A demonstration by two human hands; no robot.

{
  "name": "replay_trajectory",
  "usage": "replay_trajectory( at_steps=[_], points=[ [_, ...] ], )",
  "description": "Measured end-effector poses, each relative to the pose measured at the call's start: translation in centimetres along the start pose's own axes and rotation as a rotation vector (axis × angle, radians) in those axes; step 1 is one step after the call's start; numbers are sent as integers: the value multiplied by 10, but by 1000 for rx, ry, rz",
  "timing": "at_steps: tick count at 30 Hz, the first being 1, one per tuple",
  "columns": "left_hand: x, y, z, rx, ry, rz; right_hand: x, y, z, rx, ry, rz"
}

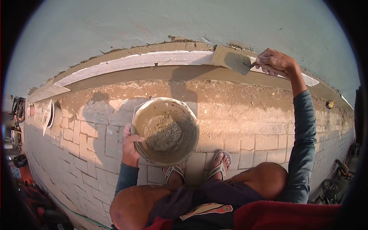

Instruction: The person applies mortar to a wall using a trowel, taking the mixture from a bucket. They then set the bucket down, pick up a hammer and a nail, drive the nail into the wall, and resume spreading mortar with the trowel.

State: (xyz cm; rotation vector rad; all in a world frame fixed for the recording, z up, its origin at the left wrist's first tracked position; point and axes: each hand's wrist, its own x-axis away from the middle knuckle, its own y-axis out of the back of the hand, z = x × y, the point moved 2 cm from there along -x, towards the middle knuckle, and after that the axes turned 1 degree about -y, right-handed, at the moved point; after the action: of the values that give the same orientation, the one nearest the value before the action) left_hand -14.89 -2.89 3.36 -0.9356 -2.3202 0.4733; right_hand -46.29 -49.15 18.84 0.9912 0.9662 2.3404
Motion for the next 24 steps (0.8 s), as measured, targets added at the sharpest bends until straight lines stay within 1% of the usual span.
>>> replay_trajectory(
  at_steps=[2, 4, 5, 6, 8, 10, 12, 14, 15, 16, 18, 19, 20, 21, 23, 24],
  points=[
    [-3, -16, 6, 34, 14, 42, 12, 3, -9, -8, 3, -6],
    [-9, -27, 12, 74, 27, 74, 40, 4, -7, 8, -33, -60],
    [-12, -32, 16, 48, 49, 93, 53, -1, -6, -14, 25, -77],
    [-14, -37, 22, 25, 67, 112, 64, -11, -6, -5, 22, -66],
    [-18, -54, 30, 11, 62, 83, 82, -36, -4, -87, 128, -92],
    [-24, -63, 39, 0, 63, 102, 92, -71, 14, -103, 131, -38],
    [-30, -75, 45, -11, 52, 87, 96, -106, 24, 96, 323, -116],
    [-33, -86, 47, -86, 56, 86, 98, -138, 32, 178, 412, -140],
    [-33, -94, 47, -82, 70, 94, 98, -150, 37, 292, 396, -140],
    [-37, -92, 53, -94, 86, 135, 95, -164, 40, 270, 385, -101],
    [-41, -106, 60, -165, 77, 156, 84, -192, 46, 555, 385, -211],
    [-46, -105, 70, -218, 41, 182, 73, -211, 46, 610, 322, -173],
    [-45, -115, 76, -197, 45, 218, 64, -230, 46, 677, 263, -147],
    [-43, -122, 83, -239, 19, 248, 65, -252, 46, 668, 246, -127],
    [-38, -130, 100, -269, -46, 305, 65, -282, 47, 770, 332, -19],
    [-35, -137, 102, -263, -81, 330, 68, -279, 45, 769, 327, -22]
  ],
)
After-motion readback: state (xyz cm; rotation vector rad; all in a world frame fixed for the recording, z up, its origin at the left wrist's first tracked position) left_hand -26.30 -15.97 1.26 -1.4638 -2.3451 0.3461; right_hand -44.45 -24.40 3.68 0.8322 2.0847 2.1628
